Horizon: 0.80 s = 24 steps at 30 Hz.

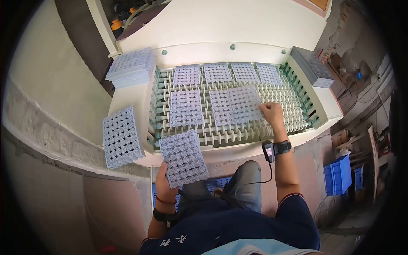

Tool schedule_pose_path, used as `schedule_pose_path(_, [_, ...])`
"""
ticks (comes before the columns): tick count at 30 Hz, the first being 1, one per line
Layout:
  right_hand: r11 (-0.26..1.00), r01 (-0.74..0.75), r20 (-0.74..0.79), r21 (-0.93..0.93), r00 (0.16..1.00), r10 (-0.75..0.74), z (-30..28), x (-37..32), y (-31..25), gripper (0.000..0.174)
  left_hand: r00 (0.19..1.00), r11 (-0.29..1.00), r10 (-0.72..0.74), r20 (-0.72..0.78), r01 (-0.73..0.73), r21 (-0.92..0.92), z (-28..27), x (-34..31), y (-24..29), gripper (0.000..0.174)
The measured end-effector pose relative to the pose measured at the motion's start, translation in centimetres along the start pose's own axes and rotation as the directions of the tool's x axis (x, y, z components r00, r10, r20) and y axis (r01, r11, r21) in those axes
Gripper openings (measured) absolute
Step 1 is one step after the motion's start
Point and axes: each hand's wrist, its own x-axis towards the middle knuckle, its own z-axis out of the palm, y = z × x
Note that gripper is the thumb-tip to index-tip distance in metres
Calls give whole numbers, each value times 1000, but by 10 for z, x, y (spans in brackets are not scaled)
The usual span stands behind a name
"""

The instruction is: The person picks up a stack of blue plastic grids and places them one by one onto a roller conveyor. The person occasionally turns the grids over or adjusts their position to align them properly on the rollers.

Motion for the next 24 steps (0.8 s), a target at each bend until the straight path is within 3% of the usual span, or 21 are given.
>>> schedule_pose_path(4, [998, -22, -65, -58, 998, 18, -30, 8, 38, 32, 994, 977, -110, -21, 104, -185, 7, 5, -1, 37])
schedule_pose_path(7, [991, -80, -97, -103, 993, 70, -45, -12, 12, 32, 992, 986, -122, 42, 126, -114, 7, 13, -7, 37])
schedule_pose_path(9, [980, 46, 66, 193, 996, -60, -38, -38, -6, 30, 991, 986, -130, 37, 133, -102, 17, 16, -12, 36])
schedule_pose_path(10, [952, -47, 205, 303, 979, -17, -30, -58, -20, 31, 991, 987, -133, 30, 135, -89, 23, 18, -15, 36])
schedule_pose_path(11, [892, -16, 298, 452, 945, -134, -11, -77, -23, 33, 990, 986, -139, 37, 142, -84, 28, 22, -19, 36])
schedule_pose_path(13, [836, -274, 633, 475, 766, -109, -6, -119, -63, 29, 991, 989, -134, 23, 135, -59, 33, 28, -28, 36])
schedule_pose_path(14, [834, -277, 627, 478, 772, -102, -1, -126, -62, 29, 990, 988, -141, 32, 142, -54, 35, 28, -29, 36])
schedule_pose_path(16, [725, -422, 701, 544, 703, -117, 10, -129, -53, 25, 991, 991, -128, 31, 130, -45, 40, 29, -30, 36])
schedule_pose_path(18, [703, -349, 535, 619, 843, -52, 0, -107, -34, 22, 992, 992, -118, 45, 120, -39, 39, 26, -27, 35])
schedule_pose_path(20, [729, -277, 360, 626, 932, 45, -27, -72, -6, 22, 993, 994, -97, 65, 100, -37, 36, 22, -19, 35])
schedule_pose_path(23, [831, -160, 32, 533, 985, 169, -66, -6, 56, 25, 989, 994, -101, 103, 105, -30, 25, 14, -12, 35])
schedule_pose_path(24, [893, -147, -41, 426, 983, 181, -78, 12, 75, 25, 988, 977, -136, 72, 146, -158, 21, 13, -13, 38])
